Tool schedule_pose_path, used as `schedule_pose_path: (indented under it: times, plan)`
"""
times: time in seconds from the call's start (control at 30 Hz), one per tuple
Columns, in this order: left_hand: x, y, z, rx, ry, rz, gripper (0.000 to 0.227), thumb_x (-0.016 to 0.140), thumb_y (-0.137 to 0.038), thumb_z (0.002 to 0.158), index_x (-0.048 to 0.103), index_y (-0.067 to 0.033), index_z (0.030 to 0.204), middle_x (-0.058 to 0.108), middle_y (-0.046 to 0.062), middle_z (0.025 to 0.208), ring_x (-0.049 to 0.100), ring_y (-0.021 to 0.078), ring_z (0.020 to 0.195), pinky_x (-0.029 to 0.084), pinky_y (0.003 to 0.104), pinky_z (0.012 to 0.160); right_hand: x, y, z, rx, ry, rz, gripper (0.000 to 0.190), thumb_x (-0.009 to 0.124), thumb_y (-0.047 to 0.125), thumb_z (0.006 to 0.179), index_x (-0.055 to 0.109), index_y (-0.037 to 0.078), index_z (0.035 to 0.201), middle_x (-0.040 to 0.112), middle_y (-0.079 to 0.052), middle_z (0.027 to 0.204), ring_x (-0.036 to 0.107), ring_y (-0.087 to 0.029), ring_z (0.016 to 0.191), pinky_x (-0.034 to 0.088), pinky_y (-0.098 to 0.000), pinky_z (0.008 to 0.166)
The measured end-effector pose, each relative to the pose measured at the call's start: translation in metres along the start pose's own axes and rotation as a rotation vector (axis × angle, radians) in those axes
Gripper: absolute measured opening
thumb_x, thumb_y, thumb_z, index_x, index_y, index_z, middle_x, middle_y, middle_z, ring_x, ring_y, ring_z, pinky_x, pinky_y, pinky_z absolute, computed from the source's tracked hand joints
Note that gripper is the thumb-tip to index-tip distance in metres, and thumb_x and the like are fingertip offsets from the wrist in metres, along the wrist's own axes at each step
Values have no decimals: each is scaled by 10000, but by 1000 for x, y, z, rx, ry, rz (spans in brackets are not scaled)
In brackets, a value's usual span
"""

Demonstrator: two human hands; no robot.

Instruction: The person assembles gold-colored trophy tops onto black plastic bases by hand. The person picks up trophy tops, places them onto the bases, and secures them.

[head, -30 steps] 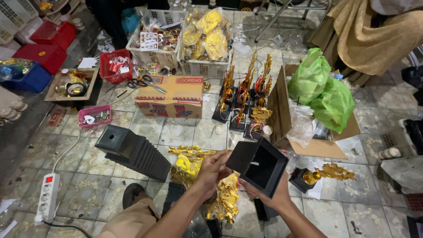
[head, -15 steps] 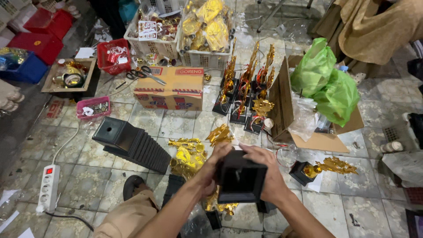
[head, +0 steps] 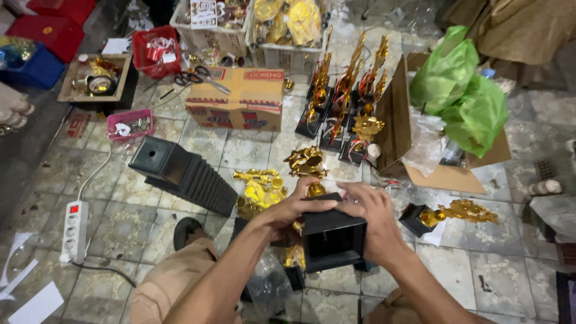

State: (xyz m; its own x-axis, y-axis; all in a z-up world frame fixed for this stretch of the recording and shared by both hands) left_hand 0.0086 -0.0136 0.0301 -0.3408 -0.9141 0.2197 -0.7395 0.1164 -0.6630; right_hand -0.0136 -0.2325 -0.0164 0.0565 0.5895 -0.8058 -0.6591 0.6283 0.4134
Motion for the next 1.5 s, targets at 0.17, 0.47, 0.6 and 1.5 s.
schedule_pose_path:
  times: [0.17, 0.47, 0.6, 1.5]
  plan:
    - [-5, 4, -9, 342, -26, -202, 972, 913, -351, 674, 337, -157, 1433, 501, 303, 1281, 620, 402, 1011, 591, 321, 522, -10, 6, 5, 42, -141, 183, 521, 654, 439, 930, 614, 135, 1351, 505, -240, 1497, 453, -486, 1382, 317, -519, 1119]
    - [-68, 3, -1, 446, -403, -84, 940, 938, -376, 695, 371, -282, 1438, 422, 130, 1401, 559, 349, 1175, 588, 338, 674, 66, -45, -38, 756, 788, 177, 565, 743, 430, 869, 691, 53, 1287, 718, -226, 1278, 663, -435, 1220, 496, -576, 1047]
    - [-51, -9, -30, 538, -385, -195, 1009, 950, -242, 658, 340, -195, 1460, 457, 141, 1287, 608, 280, 1039, 623, 251, 630, 148, -65, -116, 693, 936, 168, 434, 720, 374, 872, 728, 134, 1234, 774, -154, 1164, 696, -399, 1162, 532, -531, 1003]
    - [-52, -15, -26, 299, -553, -75, 929, 807, -408, 622, 329, -255, 1404, 460, 69, 1354, 592, 187, 1085, 592, 307, 816, 227, -93, -184, 555, 889, -242, 385, 489, 423, 980, 718, 147, 1121, 542, -92, 1378, 553, -259, 1217, 431, -580, 1058]
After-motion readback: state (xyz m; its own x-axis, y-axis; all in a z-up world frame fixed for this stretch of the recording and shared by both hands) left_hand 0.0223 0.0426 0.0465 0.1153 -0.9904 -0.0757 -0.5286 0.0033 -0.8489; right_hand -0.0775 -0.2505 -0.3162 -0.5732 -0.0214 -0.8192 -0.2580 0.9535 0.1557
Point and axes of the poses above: each hand's wrist, its own z-axis towards the middle knuckle, its own x-axis out of the palm, y = z × x, the point moved 1 cm from there along z, towards the middle knuckle
